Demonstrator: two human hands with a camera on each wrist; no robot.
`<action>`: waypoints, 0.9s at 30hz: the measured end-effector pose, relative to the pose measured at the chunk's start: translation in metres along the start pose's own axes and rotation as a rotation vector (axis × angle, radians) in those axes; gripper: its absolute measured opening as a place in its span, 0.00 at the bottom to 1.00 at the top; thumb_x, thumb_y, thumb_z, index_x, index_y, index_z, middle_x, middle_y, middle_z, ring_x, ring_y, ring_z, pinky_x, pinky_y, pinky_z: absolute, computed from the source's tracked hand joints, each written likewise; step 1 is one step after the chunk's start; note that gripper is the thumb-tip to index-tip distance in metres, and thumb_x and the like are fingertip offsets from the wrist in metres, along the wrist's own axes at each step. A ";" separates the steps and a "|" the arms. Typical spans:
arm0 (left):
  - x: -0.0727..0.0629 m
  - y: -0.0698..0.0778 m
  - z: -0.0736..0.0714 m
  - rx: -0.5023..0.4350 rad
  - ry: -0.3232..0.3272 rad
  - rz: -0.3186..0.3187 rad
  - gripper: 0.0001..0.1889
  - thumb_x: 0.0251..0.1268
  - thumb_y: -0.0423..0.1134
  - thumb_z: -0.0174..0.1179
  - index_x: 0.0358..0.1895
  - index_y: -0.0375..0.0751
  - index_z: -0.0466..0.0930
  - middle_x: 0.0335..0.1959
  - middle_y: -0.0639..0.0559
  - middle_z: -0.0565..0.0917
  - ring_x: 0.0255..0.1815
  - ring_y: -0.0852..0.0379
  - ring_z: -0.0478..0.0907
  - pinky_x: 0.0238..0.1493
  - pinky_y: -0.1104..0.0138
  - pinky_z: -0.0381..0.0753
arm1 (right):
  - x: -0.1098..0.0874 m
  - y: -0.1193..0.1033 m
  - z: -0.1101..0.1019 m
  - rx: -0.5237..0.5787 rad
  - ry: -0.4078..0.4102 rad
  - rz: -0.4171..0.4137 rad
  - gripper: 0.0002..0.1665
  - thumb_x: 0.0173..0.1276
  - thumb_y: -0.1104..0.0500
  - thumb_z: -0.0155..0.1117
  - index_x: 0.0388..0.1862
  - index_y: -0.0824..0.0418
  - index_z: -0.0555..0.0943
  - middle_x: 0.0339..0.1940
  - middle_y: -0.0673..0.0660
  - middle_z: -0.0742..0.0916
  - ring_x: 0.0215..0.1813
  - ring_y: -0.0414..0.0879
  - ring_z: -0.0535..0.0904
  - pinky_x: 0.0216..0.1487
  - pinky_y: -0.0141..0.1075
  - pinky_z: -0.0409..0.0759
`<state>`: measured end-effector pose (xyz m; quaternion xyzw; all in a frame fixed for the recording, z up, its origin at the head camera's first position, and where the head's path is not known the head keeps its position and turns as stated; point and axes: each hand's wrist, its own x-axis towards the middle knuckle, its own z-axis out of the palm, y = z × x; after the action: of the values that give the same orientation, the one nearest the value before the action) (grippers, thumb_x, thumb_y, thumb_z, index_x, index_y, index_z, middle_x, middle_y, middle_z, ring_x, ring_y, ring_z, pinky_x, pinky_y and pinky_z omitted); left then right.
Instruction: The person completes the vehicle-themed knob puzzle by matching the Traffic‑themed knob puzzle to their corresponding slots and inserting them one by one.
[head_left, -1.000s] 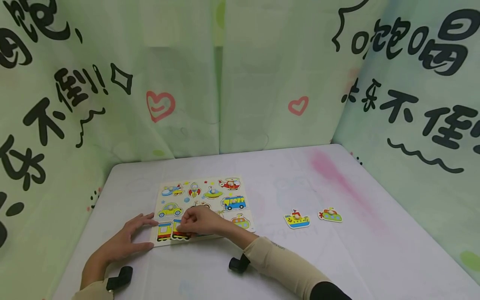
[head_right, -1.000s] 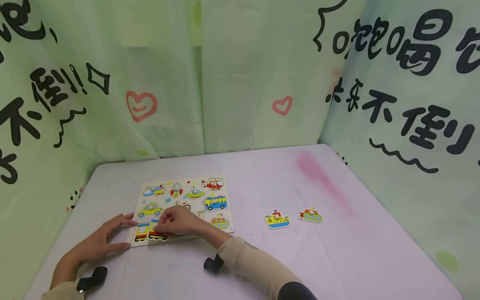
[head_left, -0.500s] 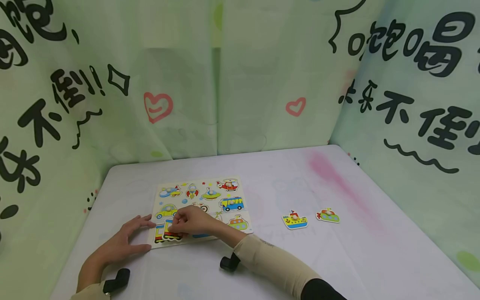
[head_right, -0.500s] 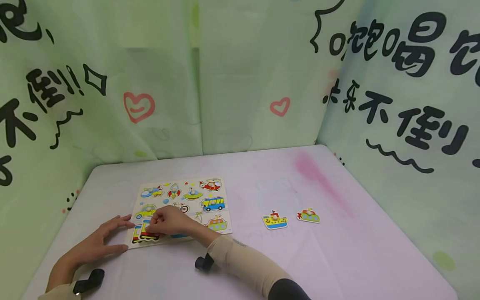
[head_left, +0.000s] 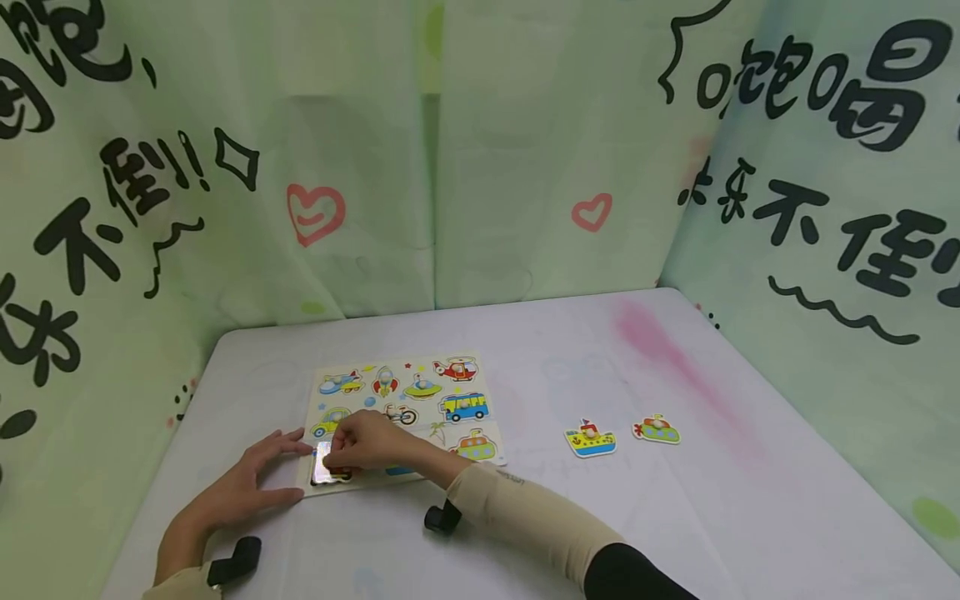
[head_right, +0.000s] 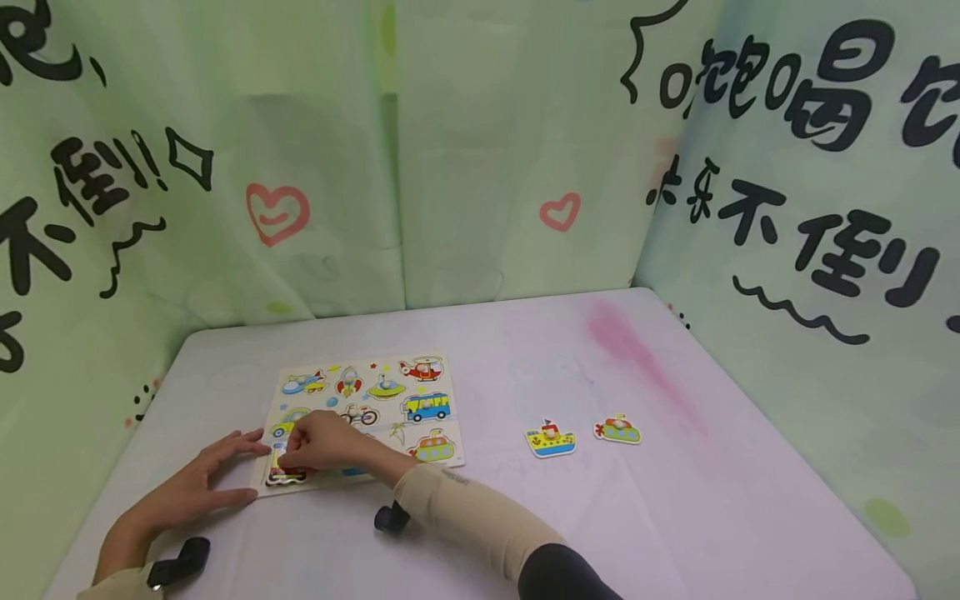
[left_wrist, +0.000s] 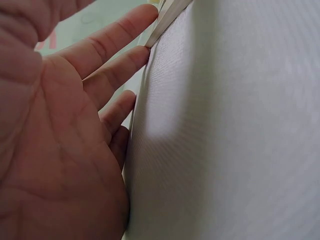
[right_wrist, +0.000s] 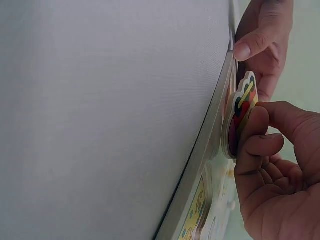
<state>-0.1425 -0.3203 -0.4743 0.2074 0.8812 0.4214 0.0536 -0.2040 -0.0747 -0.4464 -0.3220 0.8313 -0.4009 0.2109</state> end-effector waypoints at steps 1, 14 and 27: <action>0.000 0.000 0.000 -0.002 0.000 0.000 0.25 0.57 0.39 0.75 0.59 0.45 0.78 0.74 0.29 0.67 0.76 0.20 0.48 0.65 0.22 0.47 | 0.001 -0.001 0.000 -0.014 0.000 0.002 0.10 0.70 0.57 0.70 0.29 0.57 0.82 0.17 0.44 0.81 0.19 0.34 0.75 0.23 0.23 0.69; 0.002 -0.001 0.000 -0.015 -0.009 -0.017 0.26 0.57 0.40 0.75 0.59 0.44 0.78 0.74 0.29 0.66 0.76 0.20 0.46 0.65 0.22 0.45 | 0.006 -0.005 0.004 -0.094 -0.005 0.059 0.12 0.70 0.57 0.71 0.27 0.56 0.80 0.17 0.45 0.80 0.18 0.34 0.74 0.22 0.24 0.69; 0.000 0.000 0.001 -0.008 -0.005 -0.013 0.25 0.57 0.40 0.75 0.58 0.44 0.78 0.74 0.29 0.66 0.76 0.19 0.46 0.65 0.21 0.45 | 0.011 -0.007 0.007 -0.134 0.006 0.055 0.12 0.70 0.57 0.71 0.27 0.56 0.81 0.17 0.44 0.80 0.20 0.34 0.73 0.23 0.24 0.67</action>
<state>-0.1426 -0.3196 -0.4748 0.2023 0.8807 0.4242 0.0594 -0.2050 -0.0895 -0.4456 -0.3113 0.8654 -0.3393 0.1975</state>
